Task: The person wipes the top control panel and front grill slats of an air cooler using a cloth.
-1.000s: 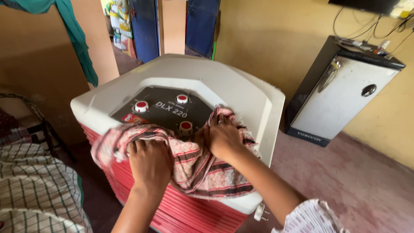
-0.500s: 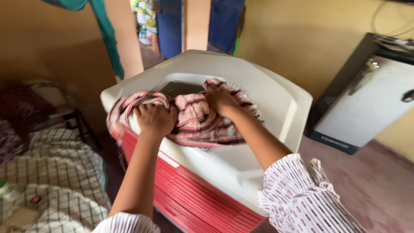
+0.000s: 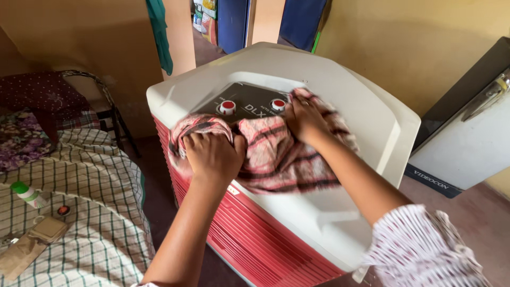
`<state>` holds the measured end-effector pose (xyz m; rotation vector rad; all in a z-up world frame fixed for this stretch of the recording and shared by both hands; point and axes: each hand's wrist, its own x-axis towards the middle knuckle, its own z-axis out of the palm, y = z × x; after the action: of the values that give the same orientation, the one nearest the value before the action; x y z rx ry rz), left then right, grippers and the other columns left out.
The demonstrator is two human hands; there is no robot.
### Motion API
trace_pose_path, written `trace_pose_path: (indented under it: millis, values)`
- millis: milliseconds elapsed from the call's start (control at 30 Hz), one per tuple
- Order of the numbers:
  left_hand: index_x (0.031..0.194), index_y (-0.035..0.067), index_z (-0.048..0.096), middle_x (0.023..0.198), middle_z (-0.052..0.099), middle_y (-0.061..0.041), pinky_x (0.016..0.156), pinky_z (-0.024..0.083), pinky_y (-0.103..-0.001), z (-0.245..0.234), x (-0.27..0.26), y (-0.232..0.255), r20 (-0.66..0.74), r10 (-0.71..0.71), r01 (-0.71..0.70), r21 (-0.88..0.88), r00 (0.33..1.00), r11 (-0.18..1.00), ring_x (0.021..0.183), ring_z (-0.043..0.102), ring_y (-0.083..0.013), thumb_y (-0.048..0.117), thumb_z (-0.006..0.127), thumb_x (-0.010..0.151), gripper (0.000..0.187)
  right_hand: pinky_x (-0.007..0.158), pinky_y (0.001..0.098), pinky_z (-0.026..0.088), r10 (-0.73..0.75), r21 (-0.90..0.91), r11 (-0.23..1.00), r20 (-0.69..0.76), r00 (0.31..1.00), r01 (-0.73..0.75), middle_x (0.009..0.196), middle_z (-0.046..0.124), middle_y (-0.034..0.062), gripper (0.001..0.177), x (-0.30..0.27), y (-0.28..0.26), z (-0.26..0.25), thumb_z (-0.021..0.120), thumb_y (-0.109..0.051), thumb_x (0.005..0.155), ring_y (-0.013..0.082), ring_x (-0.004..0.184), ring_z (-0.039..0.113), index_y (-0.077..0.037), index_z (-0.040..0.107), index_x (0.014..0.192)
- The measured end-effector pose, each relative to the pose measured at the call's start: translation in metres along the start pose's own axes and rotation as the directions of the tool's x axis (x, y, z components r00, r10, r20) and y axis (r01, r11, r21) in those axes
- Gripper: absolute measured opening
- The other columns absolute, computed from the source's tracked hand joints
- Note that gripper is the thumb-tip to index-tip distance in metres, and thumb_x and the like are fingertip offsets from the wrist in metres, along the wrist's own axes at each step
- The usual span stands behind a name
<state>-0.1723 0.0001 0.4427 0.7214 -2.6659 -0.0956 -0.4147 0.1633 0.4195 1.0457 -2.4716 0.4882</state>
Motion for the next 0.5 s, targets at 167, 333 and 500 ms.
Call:
trace_pose_path:
  millis: [167, 333, 500]
  values:
    - [0.100, -0.004, 0.077, 0.112, 0.071, -0.028, 0.116, 0.030, -0.057, 0.008, 0.024, -0.017, -0.061, 0.024, -0.030, -0.109, 0.998, 0.994, 0.119, 0.058, -0.0449, 0.053, 0.038, 0.098, 0.069, 0.098, 0.0423, 0.049, 0.138, 0.236, 0.951, 0.248, 0.959, -0.198, 0.118, 0.069, 0.0189, 0.044, 0.068, -0.001, 0.002, 0.051, -0.035, 0.102, 0.0321, 0.106, 0.066, -0.008, 0.063, 0.134]
    - [0.098, -0.008, 0.075, 0.125, 0.060, -0.038, 0.115, 0.023, -0.061, 0.030, 0.039, -0.021, -0.255, 0.124, -0.166, -0.154, 0.959, 0.974, 0.130, 0.046, -0.0510, 0.050, 0.050, 0.091, 0.063, 0.098, 0.0415, 0.052, -0.354, 0.009, 0.934, 0.151, 0.923, 0.356, 0.117, 0.071, 0.0151, 0.028, 0.151, 0.004, 0.106, 0.060, -0.022, 0.091, 0.0315, 0.111, 0.067, -0.009, 0.069, 0.115]
    - [0.097, -0.012, 0.071, 0.122, 0.060, -0.038, 0.110, 0.027, -0.062, 0.062, 0.053, -0.041, -0.512, 0.056, -0.243, -0.306, 0.857, 0.920, 0.125, 0.048, -0.0528, 0.044, 0.054, 0.091, 0.059, 0.098, 0.0447, 0.052, -0.443, 0.183, 0.881, -0.003, 0.896, 0.436, 0.123, 0.068, 0.0183, 0.030, 0.192, -0.067, 0.170, 0.058, -0.022, 0.100, 0.0349, 0.114, 0.066, -0.008, 0.065, 0.125]
